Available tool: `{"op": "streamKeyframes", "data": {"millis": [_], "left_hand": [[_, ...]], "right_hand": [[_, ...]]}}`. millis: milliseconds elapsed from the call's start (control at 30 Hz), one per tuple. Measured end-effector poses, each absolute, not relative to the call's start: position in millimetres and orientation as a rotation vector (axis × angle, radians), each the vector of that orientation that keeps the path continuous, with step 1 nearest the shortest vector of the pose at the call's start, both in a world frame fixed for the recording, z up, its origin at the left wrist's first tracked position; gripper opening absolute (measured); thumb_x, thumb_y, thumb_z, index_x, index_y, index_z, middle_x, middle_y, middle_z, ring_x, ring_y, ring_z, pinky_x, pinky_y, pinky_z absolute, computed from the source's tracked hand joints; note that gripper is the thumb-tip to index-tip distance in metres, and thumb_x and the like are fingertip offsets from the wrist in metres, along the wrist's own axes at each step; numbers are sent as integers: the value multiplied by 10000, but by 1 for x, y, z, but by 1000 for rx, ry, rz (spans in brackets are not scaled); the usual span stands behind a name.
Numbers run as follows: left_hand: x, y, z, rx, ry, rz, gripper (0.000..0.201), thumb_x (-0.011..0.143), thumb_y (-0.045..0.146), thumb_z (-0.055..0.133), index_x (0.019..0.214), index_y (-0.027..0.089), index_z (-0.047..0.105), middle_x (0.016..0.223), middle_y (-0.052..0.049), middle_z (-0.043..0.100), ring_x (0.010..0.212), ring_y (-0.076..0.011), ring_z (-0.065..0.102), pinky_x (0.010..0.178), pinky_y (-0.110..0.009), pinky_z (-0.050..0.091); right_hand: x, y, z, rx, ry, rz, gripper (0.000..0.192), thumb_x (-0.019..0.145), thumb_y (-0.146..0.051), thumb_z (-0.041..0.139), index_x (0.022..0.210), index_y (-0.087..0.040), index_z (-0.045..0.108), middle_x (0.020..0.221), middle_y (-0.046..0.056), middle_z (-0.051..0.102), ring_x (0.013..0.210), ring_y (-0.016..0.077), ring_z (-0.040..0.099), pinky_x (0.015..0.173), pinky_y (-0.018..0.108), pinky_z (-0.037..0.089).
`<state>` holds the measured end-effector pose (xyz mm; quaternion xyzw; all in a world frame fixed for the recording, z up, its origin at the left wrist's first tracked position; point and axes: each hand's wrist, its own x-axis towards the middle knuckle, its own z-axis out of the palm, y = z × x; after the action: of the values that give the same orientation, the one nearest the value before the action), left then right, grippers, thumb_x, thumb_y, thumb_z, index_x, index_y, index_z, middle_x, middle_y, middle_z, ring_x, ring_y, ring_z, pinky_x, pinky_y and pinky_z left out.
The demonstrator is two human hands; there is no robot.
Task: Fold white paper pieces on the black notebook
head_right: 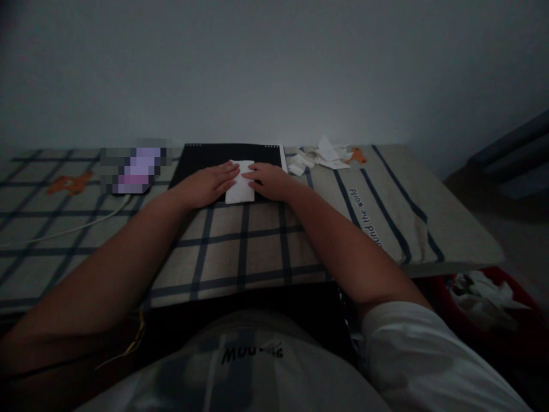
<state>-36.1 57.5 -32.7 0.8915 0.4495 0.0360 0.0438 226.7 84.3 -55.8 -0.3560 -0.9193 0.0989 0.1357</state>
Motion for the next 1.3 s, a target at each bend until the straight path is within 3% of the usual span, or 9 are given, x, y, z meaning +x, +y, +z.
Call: {"op": "streamKeyframes", "data": {"millis": [567, 800, 1000, 1167, 1300], "left_hand": [[-35, 58, -35, 2764, 1388, 67, 693, 1187, 393, 292, 1724, 7, 499, 1844, -192, 440, 1756, -276, 373, 1458, -426, 264], [-37, 61, -37, 2778, 1362, 99, 653, 1186, 376, 315, 1722, 67, 524, 1843, -164, 450, 1753, -277, 382, 1449, -480, 308], [-37, 63, -38, 2769, 1371, 76, 686, 1186, 406, 301, 1731, 42, 503, 1849, -165, 441, 1760, -265, 364, 1458, -437, 274], [-36, 61, -37, 2752, 1380, 96, 704, 1179, 416, 292, 1698, 11, 543, 1838, -188, 453, 1752, -271, 384, 1458, -406, 263], [-36, 62, -38, 2754, 1366, 102, 689, 1181, 419, 296, 1697, 43, 554, 1831, -170, 470, 1747, -265, 396, 1455, -434, 285]], "right_hand": [[220, 75, -46, -1110, -2720, 211, 516, 1152, -271, 482, 1596, -164, 723, 1735, 208, 595, 1556, 351, 584, 1296, 517, 443], [219, 72, -45, -1138, -2725, 158, 505, 1150, -243, 494, 1597, -193, 725, 1730, 202, 601, 1547, 350, 590, 1270, 519, 469], [215, 69, -45, -1097, -2692, 111, 487, 1108, -219, 527, 1520, -137, 775, 1732, 223, 588, 1592, 357, 538, 1307, 532, 427], [210, 71, -47, -994, -2719, 130, 535, 1066, -162, 510, 1546, -124, 742, 1637, 205, 677, 1461, 336, 628, 1247, 521, 475], [208, 69, -47, -1021, -2729, 112, 553, 1075, -156, 483, 1575, -102, 714, 1649, 217, 664, 1470, 340, 616, 1245, 508, 469]]}}
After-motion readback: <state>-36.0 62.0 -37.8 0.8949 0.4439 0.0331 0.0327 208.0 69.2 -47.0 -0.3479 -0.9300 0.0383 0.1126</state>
